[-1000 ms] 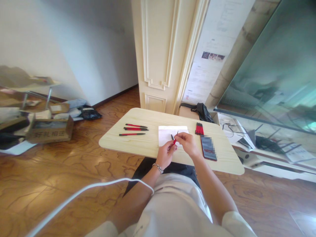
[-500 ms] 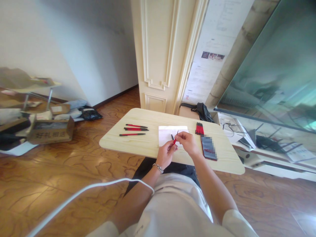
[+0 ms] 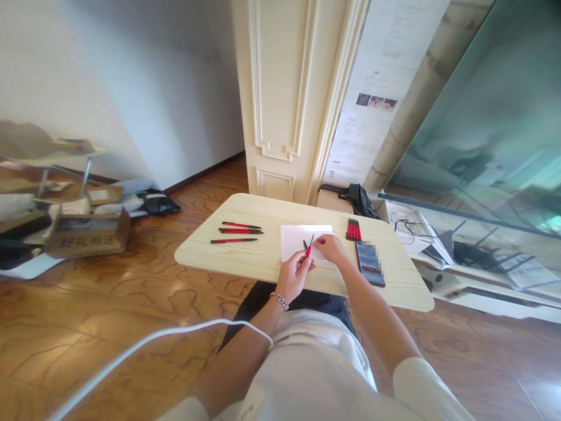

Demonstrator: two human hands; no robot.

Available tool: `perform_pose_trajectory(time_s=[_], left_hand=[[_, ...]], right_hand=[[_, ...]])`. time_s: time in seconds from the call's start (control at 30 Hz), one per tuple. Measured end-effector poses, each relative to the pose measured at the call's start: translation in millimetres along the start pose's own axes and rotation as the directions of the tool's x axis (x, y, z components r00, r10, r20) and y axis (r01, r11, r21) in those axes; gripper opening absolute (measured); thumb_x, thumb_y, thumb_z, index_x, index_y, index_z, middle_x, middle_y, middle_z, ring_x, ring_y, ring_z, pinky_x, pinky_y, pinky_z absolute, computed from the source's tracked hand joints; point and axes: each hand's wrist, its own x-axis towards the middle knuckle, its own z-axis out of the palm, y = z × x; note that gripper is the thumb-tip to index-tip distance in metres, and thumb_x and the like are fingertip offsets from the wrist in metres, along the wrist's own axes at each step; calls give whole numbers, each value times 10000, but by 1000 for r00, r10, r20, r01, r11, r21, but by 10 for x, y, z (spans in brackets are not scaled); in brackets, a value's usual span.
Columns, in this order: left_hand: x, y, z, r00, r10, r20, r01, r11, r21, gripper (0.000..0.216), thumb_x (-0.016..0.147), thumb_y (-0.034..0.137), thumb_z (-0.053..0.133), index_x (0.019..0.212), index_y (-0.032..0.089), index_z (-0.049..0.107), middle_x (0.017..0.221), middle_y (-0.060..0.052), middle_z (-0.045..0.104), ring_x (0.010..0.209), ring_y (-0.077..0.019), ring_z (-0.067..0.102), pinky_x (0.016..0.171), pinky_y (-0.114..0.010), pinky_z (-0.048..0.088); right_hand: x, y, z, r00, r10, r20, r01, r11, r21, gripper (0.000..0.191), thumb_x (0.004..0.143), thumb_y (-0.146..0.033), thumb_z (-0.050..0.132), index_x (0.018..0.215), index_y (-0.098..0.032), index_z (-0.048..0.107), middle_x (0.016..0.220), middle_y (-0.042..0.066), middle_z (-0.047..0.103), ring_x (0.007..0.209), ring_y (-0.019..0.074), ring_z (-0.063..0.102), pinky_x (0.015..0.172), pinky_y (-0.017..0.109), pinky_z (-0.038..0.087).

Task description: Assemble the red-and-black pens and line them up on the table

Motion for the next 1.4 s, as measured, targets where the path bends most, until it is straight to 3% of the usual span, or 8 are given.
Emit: perform_pose_trajectory(time_s=[0.13, 0.27, 0.4, 0.53, 0.6, 0.7, 1.17, 1.4], left_hand=[[-3, 12, 4, 1000, 9, 2, -9, 1000, -5, 372, 852, 445, 551, 1082, 156, 595, 880, -79, 694, 799, -181, 683, 784, -338, 560], [-1, 8, 4, 1000, 5, 0, -5, 1000, -3, 366, 852, 443, 553, 1074, 155, 595, 871, -77, 692, 805, -182, 683, 793, -343, 558], [-2, 5, 5, 1000, -8, 5, 8, 1000, -11, 376, 853, 443, 552, 1089, 152, 590, 890, -80, 684, 804, -180, 682, 795, -344, 558], [-4, -5, 13, 1000, -12, 15, 13, 999, -36, 398, 844, 440, 568, 1113, 148, 585, 905, -85, 680, 812, -178, 678, 806, -348, 553], [-2, -15, 18, 1000, -9, 6, 9, 999, -42, 407, 846, 441, 566, 1125, 145, 581, 896, -84, 680, 812, -177, 677, 808, -351, 551], [4, -28, 21, 1000, -4, 3, 4, 999, -32, 414, 850, 444, 559, 1134, 143, 578, 888, -83, 681, 808, -175, 675, 806, -352, 549], [-5, 5, 22, 1000, 2, 3, -2, 1000, 8, 396, 854, 453, 548, 1098, 144, 590, 858, -80, 686, 785, -172, 672, 781, -335, 541], [-4, -6, 19, 1000, 1, 0, -1, 1000, 6, 390, 850, 454, 554, 1094, 154, 598, 856, -72, 688, 784, -170, 672, 786, -337, 539]], right_hand=[[22, -138, 97, 999, 40, 22, -36, 982, -185, 233, 800, -311, 543, 849, -167, 719, 912, 129, 708, 843, 214, 638, 709, 273, 407], [29, -160, 90, 997, 73, 32, -65, 977, -201, 219, 796, -256, 526, 820, -133, 705, 908, 163, 696, 839, 222, 631, 704, 281, 405], [-10, -107, -32, 998, 41, -54, -32, 986, 162, 233, 784, -262, 513, 871, -133, 685, 820, 95, 687, 753, 172, 598, 661, 262, 415], [-147, -210, -259, 997, -22, -78, 68, 738, 671, 337, 779, -366, 532, 1008, -153, 655, 815, 51, 658, 661, 127, 551, 559, 229, 396], [-221, -316, -366, 996, -22, -91, 85, 618, 782, 361, 759, -423, 580, 1004, -165, 641, 839, 55, 659, 673, 120, 552, 553, 218, 390], [-277, -448, -453, 992, 19, -125, 96, 537, 838, 393, 723, -463, 634, 981, -167, 621, 863, 72, 676, 682, 122, 556, 559, 222, 394], [-312, -546, -484, 987, -28, -157, 143, 593, 793, 372, 729, -435, 637, 963, -146, 629, 838, 82, 692, 650, 127, 553, 529, 232, 380], [-303, -466, -376, 984, -93, -154, 175, 696, 696, 295, 728, -403, 657, 904, -167, 671, 840, 70, 699, 735, 160, 600, 648, 270, 449]])
